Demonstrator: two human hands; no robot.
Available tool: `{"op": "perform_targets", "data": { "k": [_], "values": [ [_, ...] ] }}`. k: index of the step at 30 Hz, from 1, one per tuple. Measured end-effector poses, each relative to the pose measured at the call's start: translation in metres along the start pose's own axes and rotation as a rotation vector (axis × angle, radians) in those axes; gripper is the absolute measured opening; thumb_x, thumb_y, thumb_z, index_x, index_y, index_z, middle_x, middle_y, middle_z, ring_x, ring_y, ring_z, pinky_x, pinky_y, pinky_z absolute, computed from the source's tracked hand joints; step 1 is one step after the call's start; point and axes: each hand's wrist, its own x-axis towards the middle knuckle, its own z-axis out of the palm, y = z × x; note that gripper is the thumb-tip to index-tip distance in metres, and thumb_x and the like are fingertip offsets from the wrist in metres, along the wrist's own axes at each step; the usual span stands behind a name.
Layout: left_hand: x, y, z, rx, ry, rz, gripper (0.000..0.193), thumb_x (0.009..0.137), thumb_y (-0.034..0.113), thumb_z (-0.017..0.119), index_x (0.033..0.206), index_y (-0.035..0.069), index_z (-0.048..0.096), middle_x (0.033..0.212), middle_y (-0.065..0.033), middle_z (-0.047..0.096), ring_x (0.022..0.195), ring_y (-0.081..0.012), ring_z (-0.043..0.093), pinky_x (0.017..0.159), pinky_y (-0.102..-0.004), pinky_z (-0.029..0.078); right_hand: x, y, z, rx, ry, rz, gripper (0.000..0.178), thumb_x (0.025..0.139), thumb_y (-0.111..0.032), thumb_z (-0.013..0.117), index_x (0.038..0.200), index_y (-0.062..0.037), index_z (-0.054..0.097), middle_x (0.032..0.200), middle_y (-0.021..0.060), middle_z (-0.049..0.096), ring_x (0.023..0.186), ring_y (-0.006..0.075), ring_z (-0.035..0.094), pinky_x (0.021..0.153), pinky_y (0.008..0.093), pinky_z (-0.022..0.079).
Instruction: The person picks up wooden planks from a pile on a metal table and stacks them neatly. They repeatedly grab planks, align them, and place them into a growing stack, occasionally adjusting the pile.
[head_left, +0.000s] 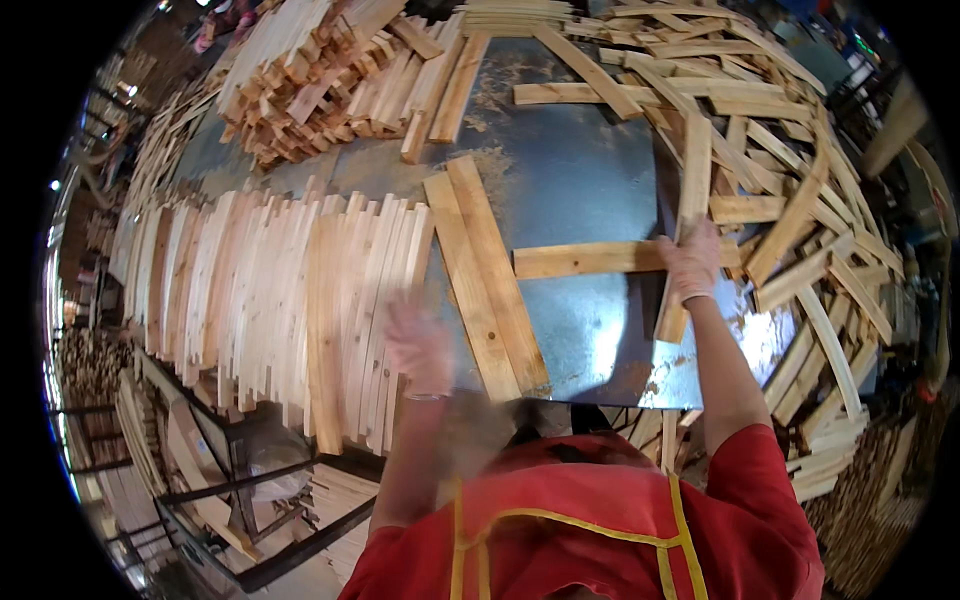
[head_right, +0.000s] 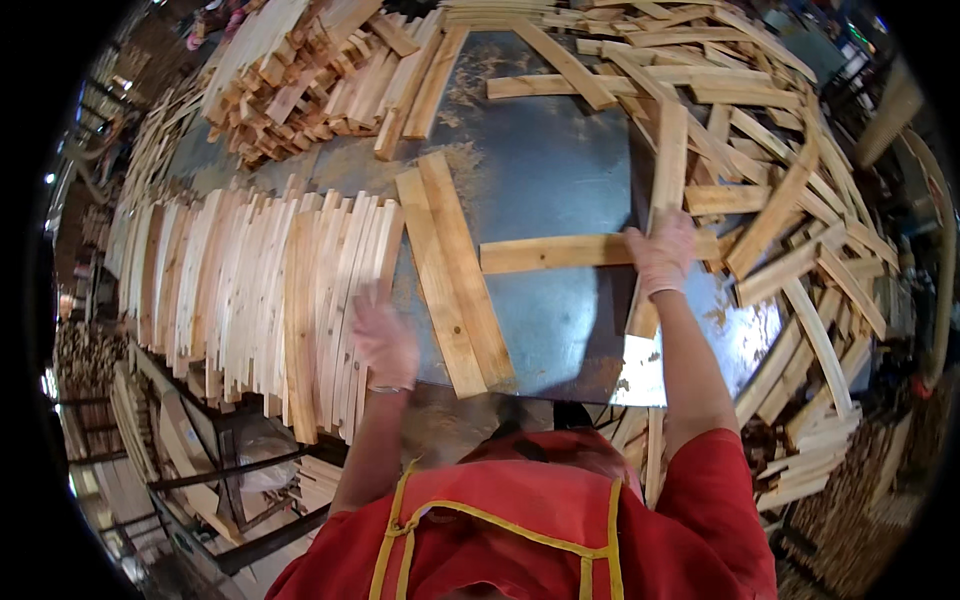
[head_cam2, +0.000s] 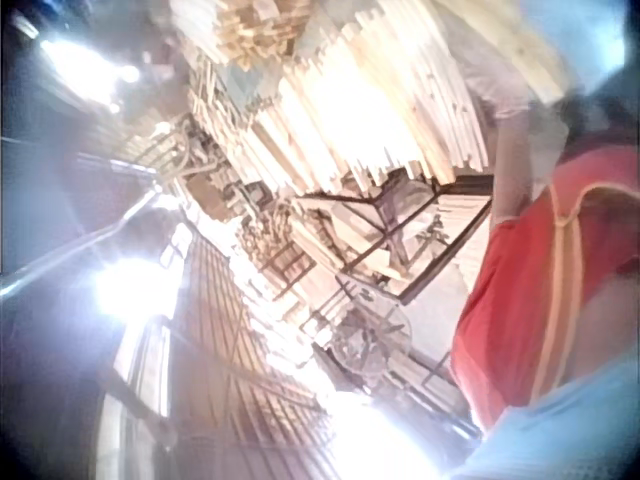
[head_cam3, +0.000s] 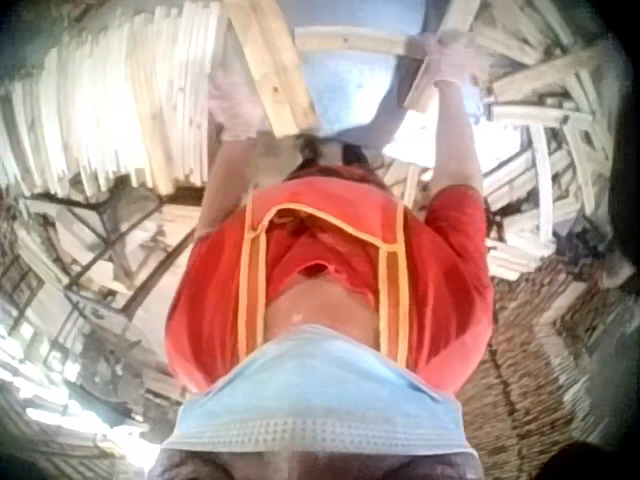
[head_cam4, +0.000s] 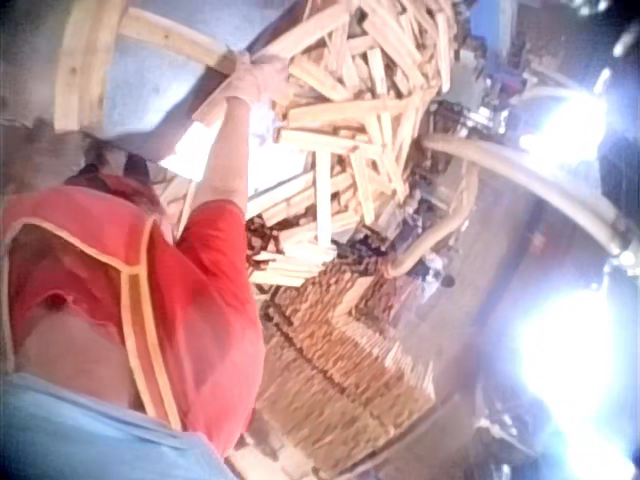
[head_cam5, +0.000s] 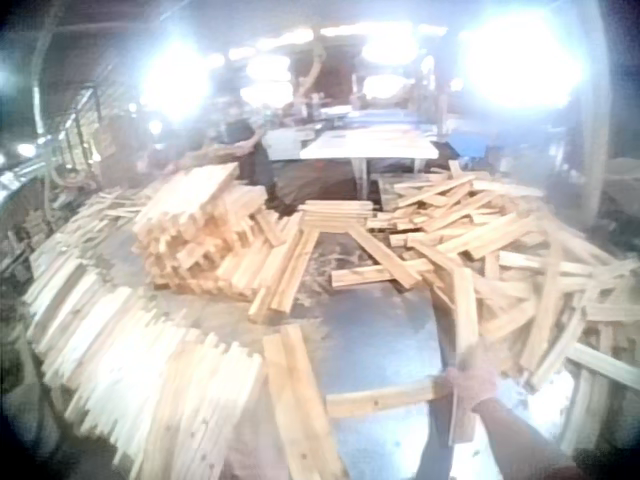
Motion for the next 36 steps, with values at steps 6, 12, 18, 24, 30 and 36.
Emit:
{"op": "perform_targets", "data": {
  "k": [6, 12, 18, 24, 30, 36],
  "values": [
    [-0.053, 0.064, -0.141, -0.899, -0.399, 0.142, 0.109, 0.079, 0.061, 0.074, 0.165, 0.008, 0.033, 0.164, -0.013, 0.039, 0.153, -0.0384, 0.028, 0.119, -0.0559, 0.033, 0.021, -0.017, -0.007, 0.049, -0.354, 0.113, 0.087, 0.08, -0.03, 0.081, 0.156, -0.0109, 0.042, 0.141, 0.0228, 0.059, 0.131, 0.0423, 0.057, 0.112, 0.0517, 0.045],
    [-0.063, 0.046, -0.078, -1.092, -0.258, 0.126, 0.094, 0.086, 0.05, 0.073, 0.162, 0.01, 0.036, 0.168, -0.0152, 0.038, 0.154, -0.0422, 0.034, 0.122, -0.0564, 0.036, 0.008, -0.011, 0.024, 0.044, -0.448, -0.646, 0.084, 0.083, -0.023, 0.076, 0.159, -0.0157, 0.04, 0.148, 0.0178, 0.057, 0.135, 0.0351, 0.059, 0.114, 0.0508, 0.044],
    [-0.058, 0.014, -0.117, -1.098, -0.582, -0.25, 0.1, 0.088, 0.044, 0.077, 0.167, 0.009, 0.025, 0.166, -0.0243, 0.035, 0.142, -0.0471, 0.051, 0.115, -0.0553, 0.047, 0.039, -0.033, -0.008, -0.096, -0.825, -0.556, 0.099, 0.076, -0.023, 0.084, 0.162, -0.0147, 0.036, 0.134, 0.0194, 0.066, 0.128, 0.0394, 0.062, 0.112, 0.05, 0.046],
    [-0.079, 0.036, -0.06, -1.243, -0.452, -0.151, 0.108, 0.079, 0.032, 0.084, 0.169, 0.013, 0.026, 0.163, -0.02, 0.04, 0.134, -0.041, 0.058, 0.111, -0.0483, 0.051, 0.034, -0.08, -0.049, 0.676, -1.021, -0.015, 0.104, 0.081, -0.029, 0.085, 0.168, -0.0151, 0.031, 0.142, 0.0239, 0.063, 0.118, 0.0324, 0.068, 0.105, 0.0403, 0.053],
    [-0.103, -0.047, -0.033, -2.116, -0.845, -0.141, 0.089, 0.082, 0.008, 0.075, 0.164, 0.009, 0.039, 0.15, -0.0189, 0.056, 0.132, -0.0293, 0.06, 0.105, -0.0352, 0.052, -0.103, -0.164, 0.001, 1.314, -1.08, 0.237, 0.093, 0.096, -0.034, 0.078, 0.164, 0.0018, 0.026, 0.116, 0.0219, 0.073, 0.106, 0.0281, 0.072, 0.099, 0.0419, 0.061],
    [-0.116, -0.06, -0.027, -1.271, -0.15, 0.141, 0.075, 0.085, 0.032, 0.08, 0.15, 0.005, 0.056, 0.145, -0.0229, 0.057, 0.145, -0.0391, 0.046, 0.12, -0.0478, 0.041, -0.19, -0.261, 0.037, 0.408, -1.268, -0.291, 0.082, 0.093, -0.064, 0.062, 0.142, 0.0021, 0.061, 0.135, 0.0282, 0.069, 0.128, 0.0442, 0.064, 0.11, 0.0499, 0.049]
  ]
}}
